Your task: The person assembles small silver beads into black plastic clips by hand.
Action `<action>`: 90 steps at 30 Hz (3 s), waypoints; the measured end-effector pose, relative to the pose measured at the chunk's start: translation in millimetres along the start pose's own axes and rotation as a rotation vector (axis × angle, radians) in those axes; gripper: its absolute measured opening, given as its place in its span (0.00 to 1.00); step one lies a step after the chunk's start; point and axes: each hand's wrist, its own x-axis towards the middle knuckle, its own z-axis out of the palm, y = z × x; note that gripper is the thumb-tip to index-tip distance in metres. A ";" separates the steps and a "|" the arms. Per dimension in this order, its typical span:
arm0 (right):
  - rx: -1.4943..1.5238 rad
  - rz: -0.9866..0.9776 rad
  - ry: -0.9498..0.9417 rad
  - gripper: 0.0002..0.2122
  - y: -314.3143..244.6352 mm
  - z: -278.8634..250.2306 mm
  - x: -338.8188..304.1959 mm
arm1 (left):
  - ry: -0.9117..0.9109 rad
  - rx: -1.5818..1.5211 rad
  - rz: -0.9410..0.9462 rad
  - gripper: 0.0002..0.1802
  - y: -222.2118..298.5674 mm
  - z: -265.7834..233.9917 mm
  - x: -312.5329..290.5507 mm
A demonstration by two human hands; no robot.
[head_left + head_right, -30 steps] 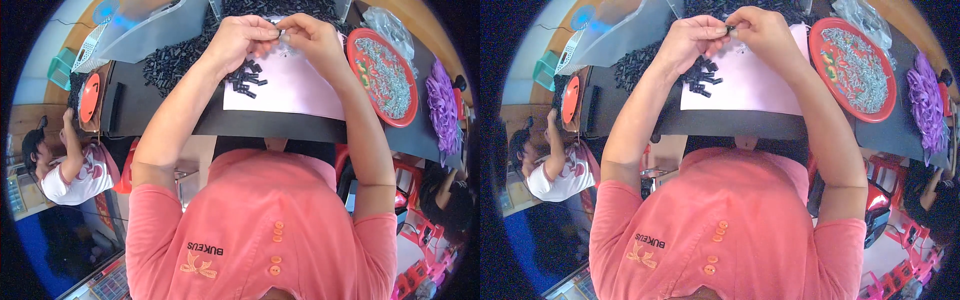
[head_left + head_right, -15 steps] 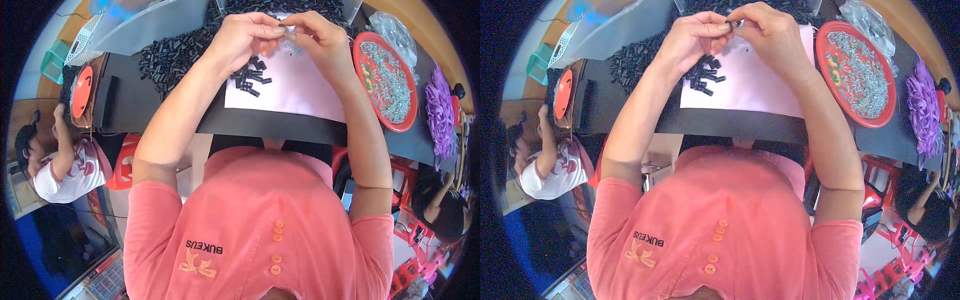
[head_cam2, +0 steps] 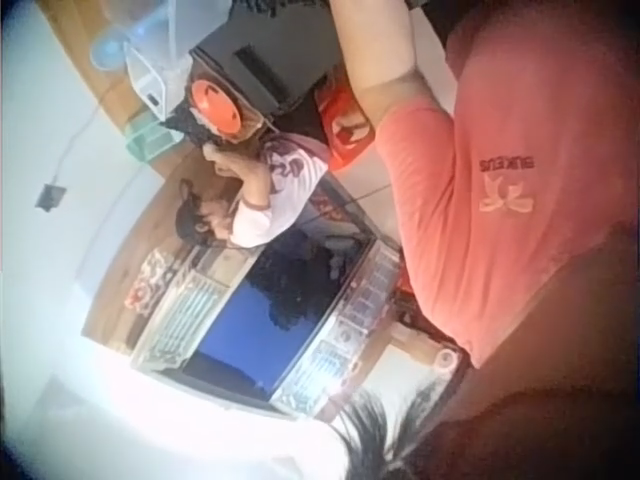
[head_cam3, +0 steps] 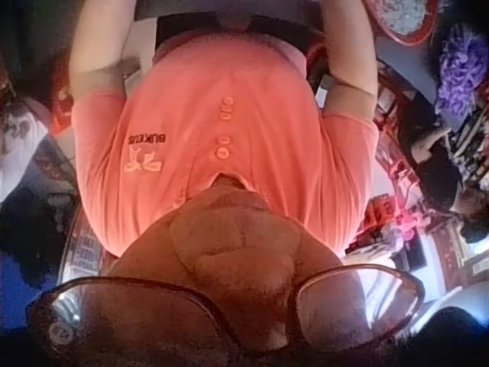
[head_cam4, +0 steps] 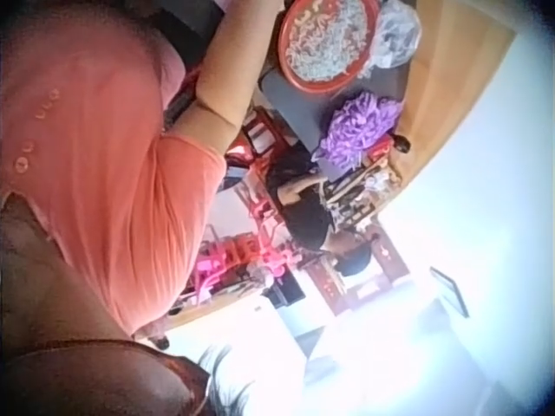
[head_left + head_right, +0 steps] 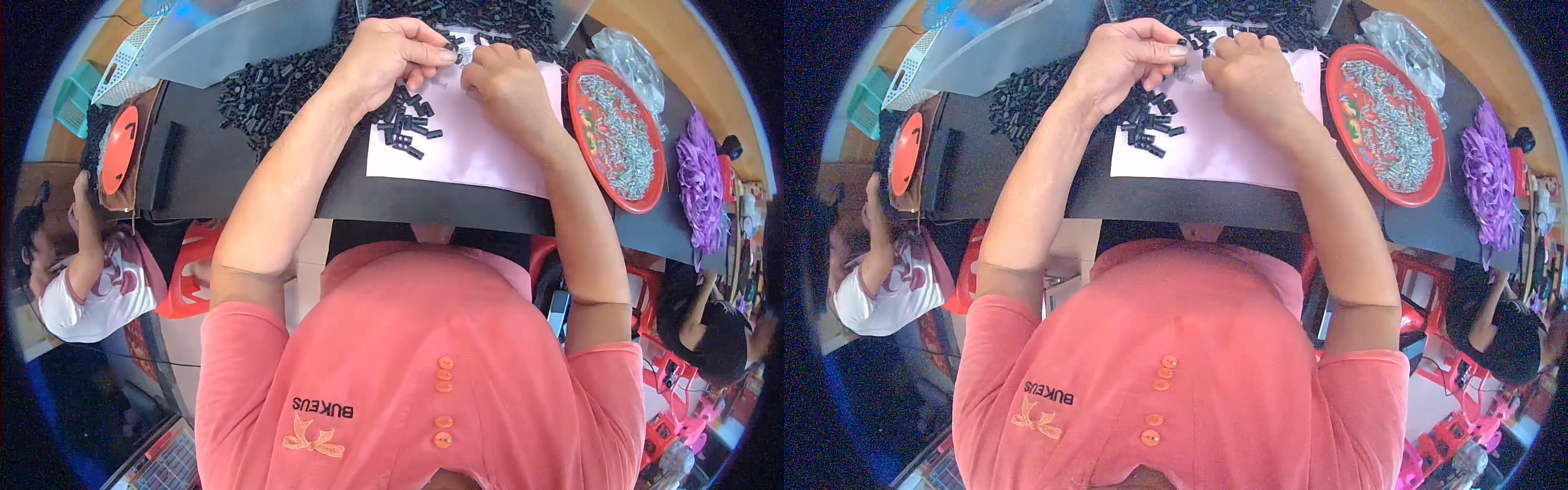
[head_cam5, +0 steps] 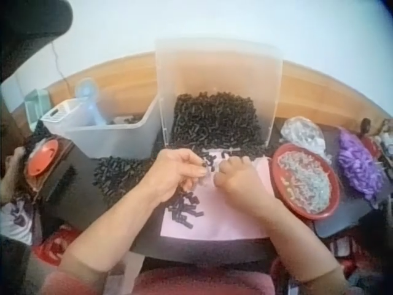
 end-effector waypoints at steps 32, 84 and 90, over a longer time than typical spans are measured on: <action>0.093 0.102 0.083 0.04 3.1 4.2 -1.8 | 0.018 -0.016 -0.064 0.05 -8.4 2.8 1.9; 1.280 0.613 0.279 0.04 -14.2 -9.2 8.9 | 0.051 0.090 -0.032 0.04 -5.2 15.2 -3.8; 1.364 0.622 0.264 0.04 -13.3 -8.9 11.4 | 0.052 0.231 -0.007 0.04 -4.0 21.6 -6.7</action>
